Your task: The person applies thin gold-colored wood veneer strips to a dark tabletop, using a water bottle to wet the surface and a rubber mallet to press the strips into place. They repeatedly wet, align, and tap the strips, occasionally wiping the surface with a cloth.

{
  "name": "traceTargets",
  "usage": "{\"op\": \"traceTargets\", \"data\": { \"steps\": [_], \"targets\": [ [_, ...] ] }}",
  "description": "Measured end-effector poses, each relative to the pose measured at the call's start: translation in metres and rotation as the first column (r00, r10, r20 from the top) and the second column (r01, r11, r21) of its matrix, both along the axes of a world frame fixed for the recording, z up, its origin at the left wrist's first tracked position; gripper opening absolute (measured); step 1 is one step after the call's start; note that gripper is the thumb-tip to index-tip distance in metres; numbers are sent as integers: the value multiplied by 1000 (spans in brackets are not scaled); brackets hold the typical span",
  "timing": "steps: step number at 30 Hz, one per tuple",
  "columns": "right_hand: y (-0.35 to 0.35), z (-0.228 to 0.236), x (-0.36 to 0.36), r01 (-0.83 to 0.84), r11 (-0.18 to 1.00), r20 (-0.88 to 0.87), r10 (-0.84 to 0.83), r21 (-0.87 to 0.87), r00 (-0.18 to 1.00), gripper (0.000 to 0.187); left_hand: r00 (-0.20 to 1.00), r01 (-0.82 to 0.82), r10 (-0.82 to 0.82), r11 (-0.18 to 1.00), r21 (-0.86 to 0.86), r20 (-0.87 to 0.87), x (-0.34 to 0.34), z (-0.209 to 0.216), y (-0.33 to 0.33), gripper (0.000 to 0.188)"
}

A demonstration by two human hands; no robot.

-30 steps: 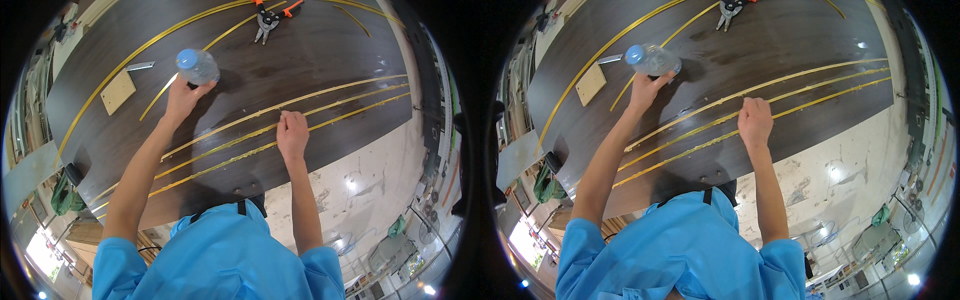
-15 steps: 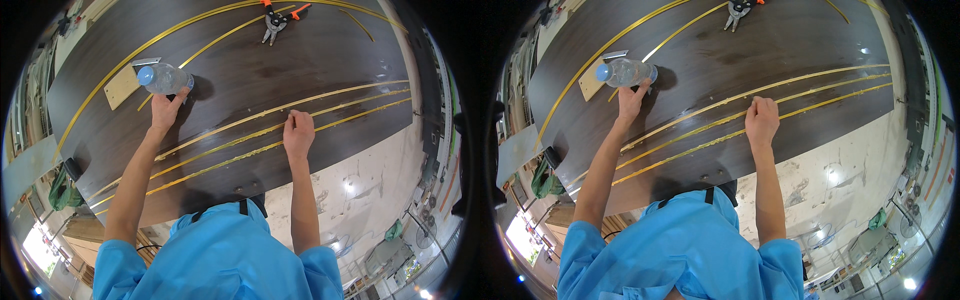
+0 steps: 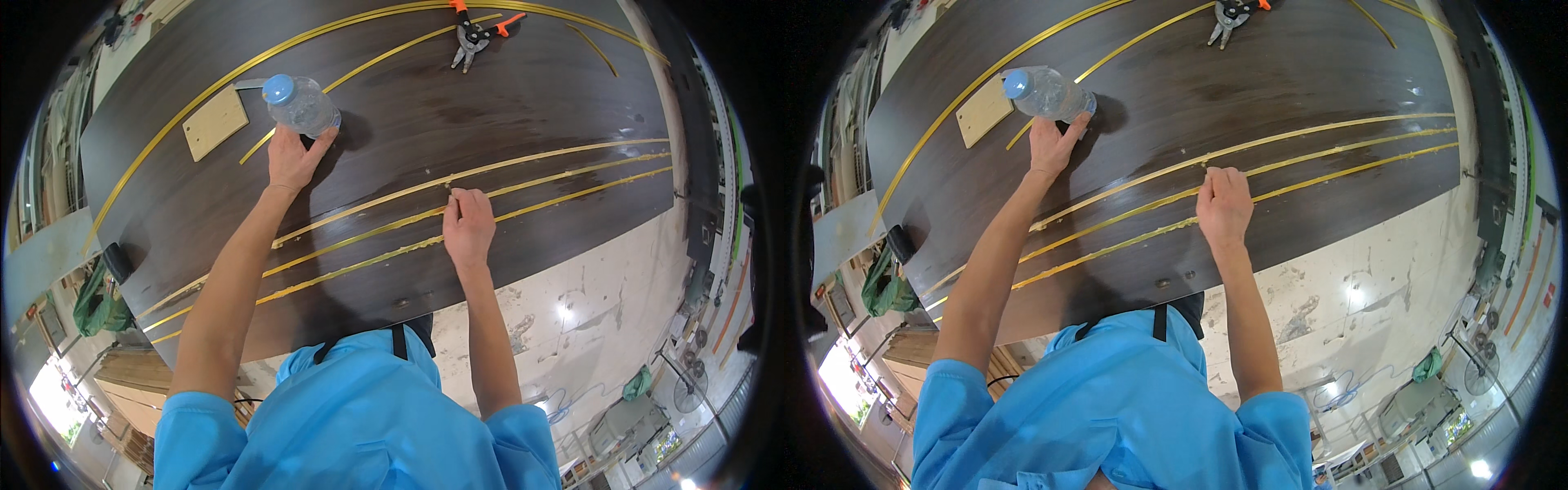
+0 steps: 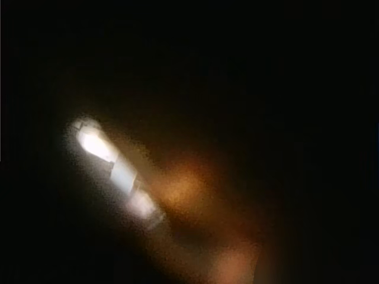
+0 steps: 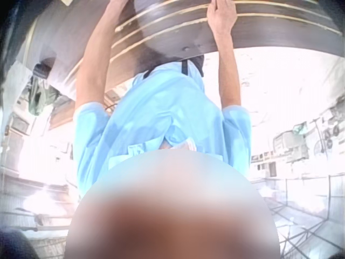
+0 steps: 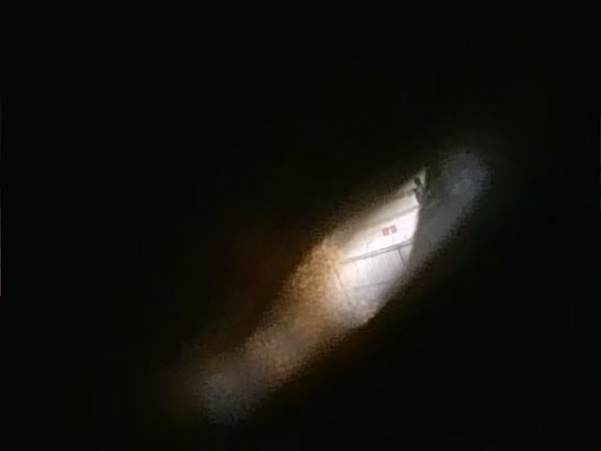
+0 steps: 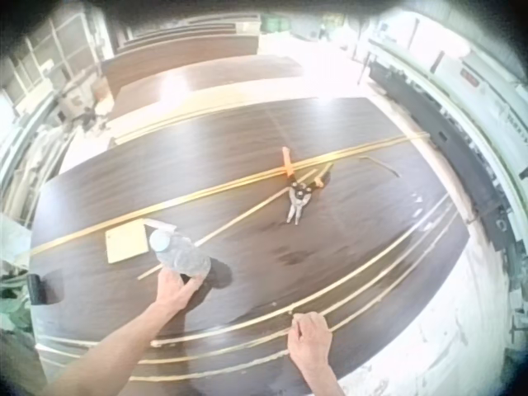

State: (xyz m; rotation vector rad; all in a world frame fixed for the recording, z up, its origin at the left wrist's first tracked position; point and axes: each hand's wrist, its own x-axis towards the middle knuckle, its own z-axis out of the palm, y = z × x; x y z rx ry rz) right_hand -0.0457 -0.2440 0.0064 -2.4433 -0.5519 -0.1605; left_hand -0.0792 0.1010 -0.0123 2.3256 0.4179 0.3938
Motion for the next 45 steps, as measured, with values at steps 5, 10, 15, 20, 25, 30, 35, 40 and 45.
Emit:
{"op": "traceTargets", "data": {
  "steps": [5, 10, 15, 20, 25, 30, 35, 40, 45],
  "targets": [
    [4, -1, 0, 171, 985, 23, -171, -1, 985, 5, 999, 16, -17, 1000, 21, 41, 2, 2, -1, 61],
    [7, 0, -2, -40, 999, -58, 38, -27, 998, 6, 1000, -2, 2, 1000, 18, 15, 2, 2, -1, 63],
    [14, 2, -7, 41, 999, -1, -41, -37, 999, 8, 1000, -7, 7, 999, 41, -6, 3, 4, -2, 65],
    [12, 3, -8, 50, 996, -3, -50, -68, 999, 9, 1000, 2, -3, 998, 55, 27, 4, 4, -2, 66],
    [11, 3, -5, -140, 987, 31, 143, -83, 989, 9, 999, -29, 30, 999, 34, -34, 2, -3, -2, 66],
    [14, 3, 8, 133, 989, 28, -131, -63, 991, 8, 998, -11, 16, 997, 79, -55, 1, -4, 0, 63],
    [16, -2, 9, -15, 992, -42, 10, -127, 999, 8, 985, -35, 43, 998, 55, -167, 8, 8, -4, 62],
    [16, -7, 7, 84, 996, -119, -80, 35, 990, 25, 969, -145, 134, 988, -43, -207, 5, 25, -12, 73],
    [31, -14, 8, -132, 981, -17, 131, -141, 991, 19, 1000, -2, 2, 998, -66, -4, -2, 34, 6, 82]
  ]
}}
